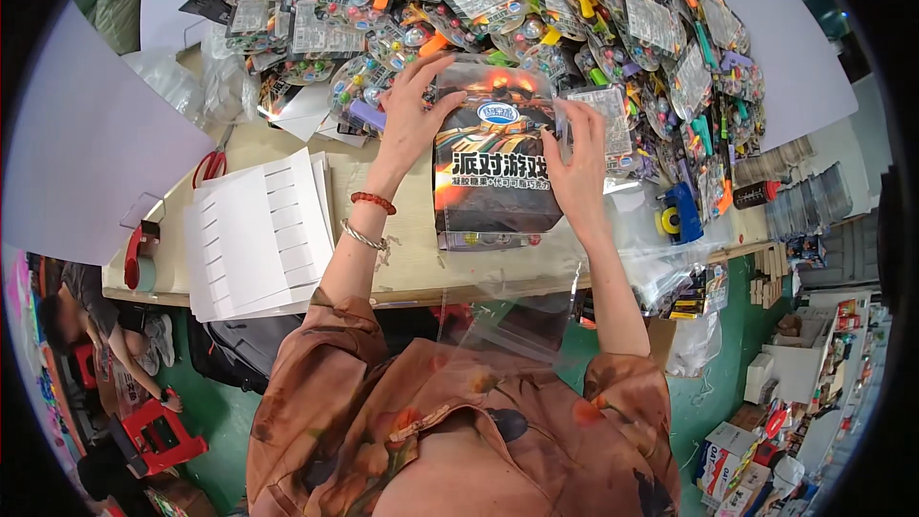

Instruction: Packing individual toy gun packets into a cardboard display box and bagging the completed box.

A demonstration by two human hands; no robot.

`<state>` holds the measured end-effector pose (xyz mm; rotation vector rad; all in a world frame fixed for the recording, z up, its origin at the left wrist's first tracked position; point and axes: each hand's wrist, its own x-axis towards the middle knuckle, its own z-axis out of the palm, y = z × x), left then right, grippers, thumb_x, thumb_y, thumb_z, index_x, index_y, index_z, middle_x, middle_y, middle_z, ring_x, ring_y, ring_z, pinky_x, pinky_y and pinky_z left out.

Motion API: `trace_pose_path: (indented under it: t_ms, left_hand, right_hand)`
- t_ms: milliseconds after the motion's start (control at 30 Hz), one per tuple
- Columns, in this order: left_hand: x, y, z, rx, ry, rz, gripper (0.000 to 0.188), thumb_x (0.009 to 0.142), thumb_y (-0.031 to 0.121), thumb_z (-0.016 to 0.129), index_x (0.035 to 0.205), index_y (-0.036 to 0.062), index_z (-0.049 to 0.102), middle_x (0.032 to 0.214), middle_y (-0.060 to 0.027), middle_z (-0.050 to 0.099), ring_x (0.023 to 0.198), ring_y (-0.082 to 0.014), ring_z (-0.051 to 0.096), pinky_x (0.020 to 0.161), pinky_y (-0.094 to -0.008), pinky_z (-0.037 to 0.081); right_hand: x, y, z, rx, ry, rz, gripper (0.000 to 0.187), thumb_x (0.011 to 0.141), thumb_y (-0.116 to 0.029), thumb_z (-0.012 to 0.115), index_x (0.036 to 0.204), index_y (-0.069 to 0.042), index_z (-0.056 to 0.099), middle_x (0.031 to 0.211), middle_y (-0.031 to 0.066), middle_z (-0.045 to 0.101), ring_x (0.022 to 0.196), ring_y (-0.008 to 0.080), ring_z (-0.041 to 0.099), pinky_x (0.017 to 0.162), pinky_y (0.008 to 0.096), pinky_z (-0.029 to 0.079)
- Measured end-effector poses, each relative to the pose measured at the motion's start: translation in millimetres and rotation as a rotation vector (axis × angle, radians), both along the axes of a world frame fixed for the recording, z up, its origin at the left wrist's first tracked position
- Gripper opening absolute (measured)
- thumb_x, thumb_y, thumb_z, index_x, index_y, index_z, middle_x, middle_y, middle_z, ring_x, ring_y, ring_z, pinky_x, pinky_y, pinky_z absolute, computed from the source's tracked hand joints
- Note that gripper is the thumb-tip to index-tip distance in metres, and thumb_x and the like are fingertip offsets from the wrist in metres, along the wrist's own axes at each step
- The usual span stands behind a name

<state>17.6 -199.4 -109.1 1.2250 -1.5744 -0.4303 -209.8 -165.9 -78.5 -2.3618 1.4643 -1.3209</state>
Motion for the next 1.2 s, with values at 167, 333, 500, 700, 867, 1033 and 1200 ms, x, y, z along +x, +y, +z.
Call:
trace_pose_path:
  t_ms: [167,333,500,700,867,1033,1200]
  left_hand:
    - [4,-4,-4,0.030,-0.052,-0.034,0.032,0.080,0.028,0.067,0.110,0.0177,0.065,0.125,-0.0005,0.055,0.119,-0.0211,0.044,0.096,-0.0418,0.023]
    - [6,-7,-5,0.070,-0.085,-0.078,0.025,0.083,0.030,0.064,0.104,0.0174,0.069,0.123,-0.0007,0.057,0.116,-0.0198,0.047,0.095,-0.0412,0.023]
    - [6,-2,2,0.110,-0.184,-0.042,0.025,0.083,0.031,0.063,0.103,0.0172,0.069,0.122,-0.0004,0.058,0.115,-0.0201,0.048,0.095,-0.0408,0.023]
    - [4,3,7,0.098,-0.200,-0.030,0.025,0.082,0.031,0.063,0.102,0.0171,0.069,0.121,-0.0010,0.058,0.113,-0.0216,0.049,0.094,-0.0404,0.023]
    - [2,0,4,0.065,-0.203,-0.029,0.025,0.082,0.030,0.064,0.102,0.0167,0.069,0.121,-0.0010,0.058,0.110,-0.0215,0.050,0.094,-0.0390,0.024]
    - [11,-5,-6,0.048,-0.152,-0.032,0.025,0.083,0.031,0.063,0.102,0.0167,0.069,0.121,-0.0011,0.059,0.108,-0.0221,0.051,0.093,-0.0405,0.024]
    - [7,-5,-3,0.038,-0.217,-0.018,0.025,0.084,0.029,0.062,0.105,0.0158,0.069,0.120,-0.0027,0.059,0.105,-0.0182,0.058,0.093,-0.0335,0.038]
  right_hand:
    - [-4,-3,-4,0.058,-0.008,0.022,0.029,0.082,-0.010,0.059,0.110,-0.006,0.056,0.111,0.0138,0.048,0.102,0.0317,0.048,0.088,0.0405,0.039]
    - [-13,-9,5,0.091,0.070,0.042,0.020,0.083,-0.015,0.061,0.100,-0.005,0.061,0.106,0.0120,0.052,0.100,0.0310,0.048,0.087,0.0399,0.039]
    - [-12,-43,36,-0.124,0.028,0.064,0.025,0.085,-0.023,0.060,0.102,-0.005,0.063,0.096,0.0125,0.061,0.093,0.0272,0.057,0.080,0.0371,0.044]
    - [40,-104,40,0.479,-0.156,0.563,0.037,0.091,-0.034,0.051,0.112,-0.005,0.059,0.098,0.0131,0.065,0.094,0.0181,0.062,0.080,0.0296,0.046]
    - [61,-145,10,0.565,0.296,0.657,0.047,0.093,-0.048,0.038,0.119,-0.015,0.058,0.100,0.0109,0.066,0.093,0.0301,0.061,0.081,0.0343,0.046]
    - [64,-139,29,0.629,0.349,0.532,0.070,0.088,-0.064,0.035,0.080,0.000,0.061,0.062,0.0037,0.052,0.061,0.0136,0.047,0.059,0.0310,0.041]
    - [22,-160,34,0.766,0.541,0.358,0.076,0.083,-0.072,0.036,0.063,-0.001,0.055,0.058,0.0047,0.048,0.059,0.0161,0.049,0.063,0.0332,0.042]
